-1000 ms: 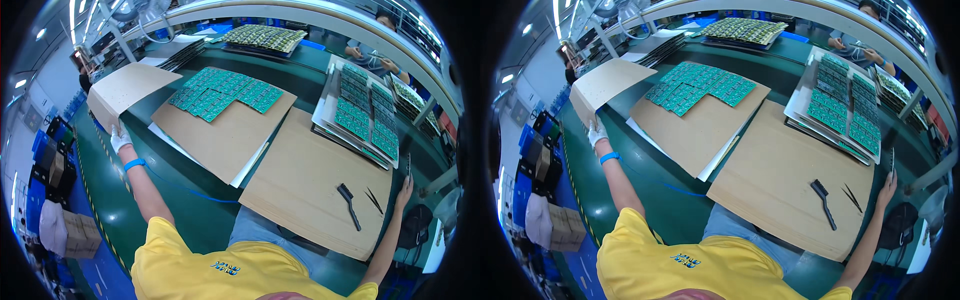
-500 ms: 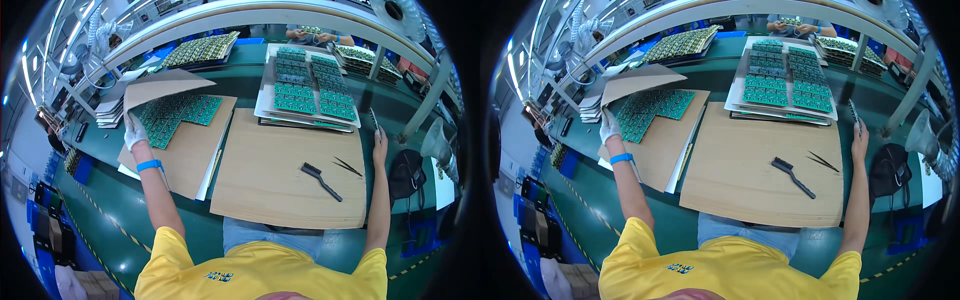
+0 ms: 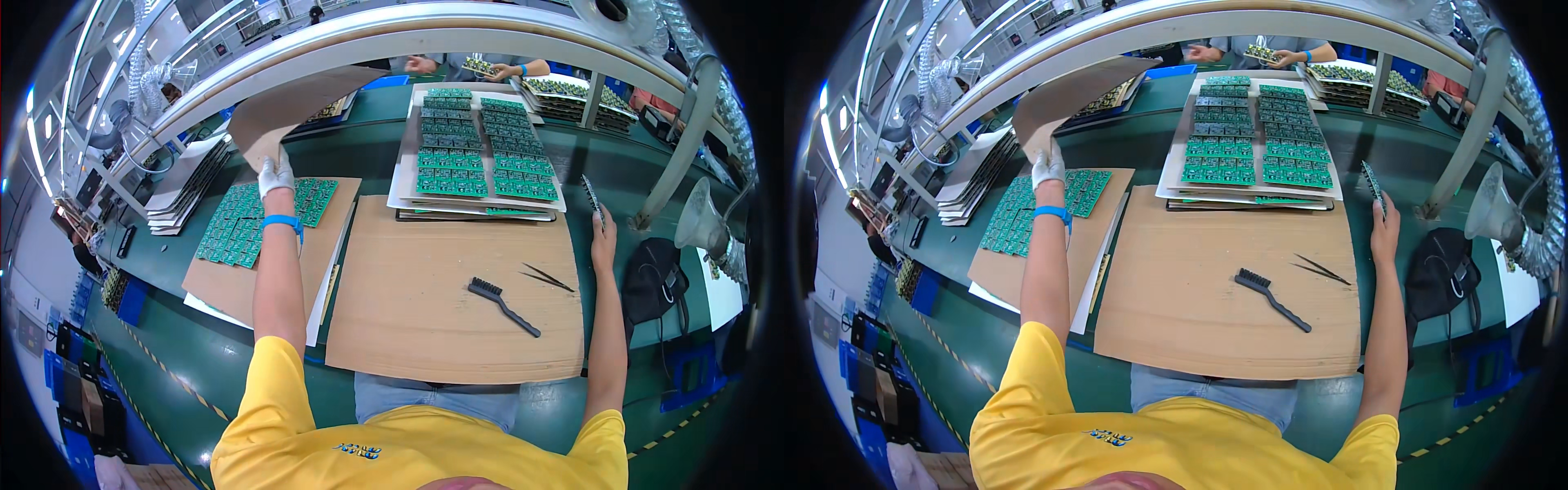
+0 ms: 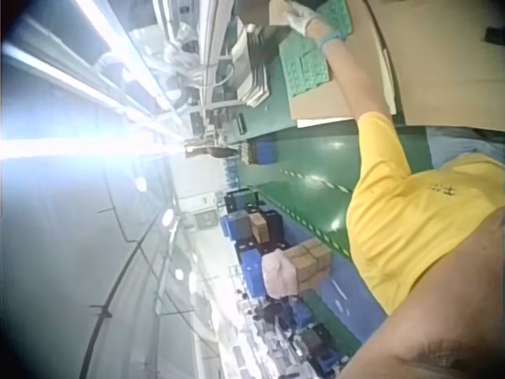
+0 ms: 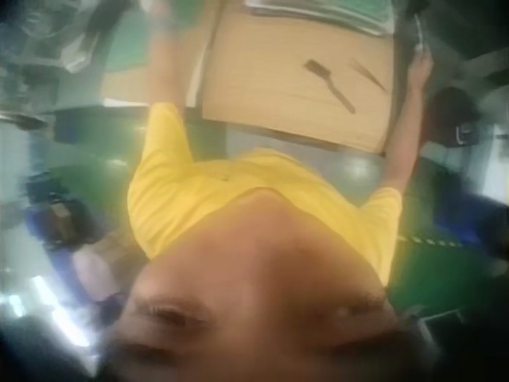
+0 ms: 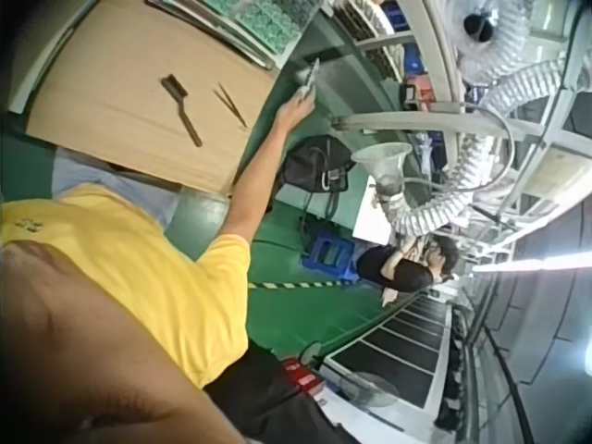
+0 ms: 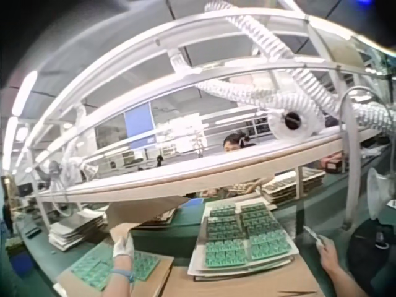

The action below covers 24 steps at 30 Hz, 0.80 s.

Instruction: The recorder picks up green circuit boards, cleans them with a handheld brush, and stacks them on a workbench in a manufacturing facility.

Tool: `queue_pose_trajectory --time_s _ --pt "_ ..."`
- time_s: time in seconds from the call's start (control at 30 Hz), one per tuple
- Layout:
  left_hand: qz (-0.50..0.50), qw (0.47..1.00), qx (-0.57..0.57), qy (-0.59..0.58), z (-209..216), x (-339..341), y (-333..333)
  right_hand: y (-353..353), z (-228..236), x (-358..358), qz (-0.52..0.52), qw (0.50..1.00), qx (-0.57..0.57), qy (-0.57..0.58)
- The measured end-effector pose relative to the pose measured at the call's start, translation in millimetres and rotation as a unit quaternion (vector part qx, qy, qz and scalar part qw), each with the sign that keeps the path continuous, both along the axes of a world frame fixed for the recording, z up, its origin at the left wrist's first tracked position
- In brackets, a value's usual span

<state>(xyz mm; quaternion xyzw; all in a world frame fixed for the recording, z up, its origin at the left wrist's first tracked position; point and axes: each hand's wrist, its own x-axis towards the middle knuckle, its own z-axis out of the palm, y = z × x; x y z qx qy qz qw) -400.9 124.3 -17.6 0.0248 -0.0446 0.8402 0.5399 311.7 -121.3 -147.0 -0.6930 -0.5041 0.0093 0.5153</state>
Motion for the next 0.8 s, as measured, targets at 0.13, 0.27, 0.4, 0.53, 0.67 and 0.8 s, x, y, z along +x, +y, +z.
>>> queue_pose_trajectory --time_s 0.13,0.27,0.4,0.53,0.67,0.8 --pt "0.038 0.993 -0.055 0.096 -3 13 24 5 3 -7 0.005 1.000 -0.002 0.005" --pt "0.024 0.989 -0.073 0.128 -10 14 38 5 4 -8 0.001 1.000 0.010 0.008" --pt "0.020 0.989 -0.072 0.128 -12 21 43 5 6 -3 -0.005 1.000 -0.001 0.007" --pt "0.021 0.992 -0.050 0.113 -22 14 44 5 6 -7 -0.005 1.000 -0.003 0.007" --pt "0.010 0.995 -0.026 0.096 -19 8 44 1 5 -8 -0.011 1.000 -0.001 0.015" --pt "0.007 0.996 -0.023 0.085 -15 9 40 0 3 -6 -0.008 1.000 -0.004 0.010"
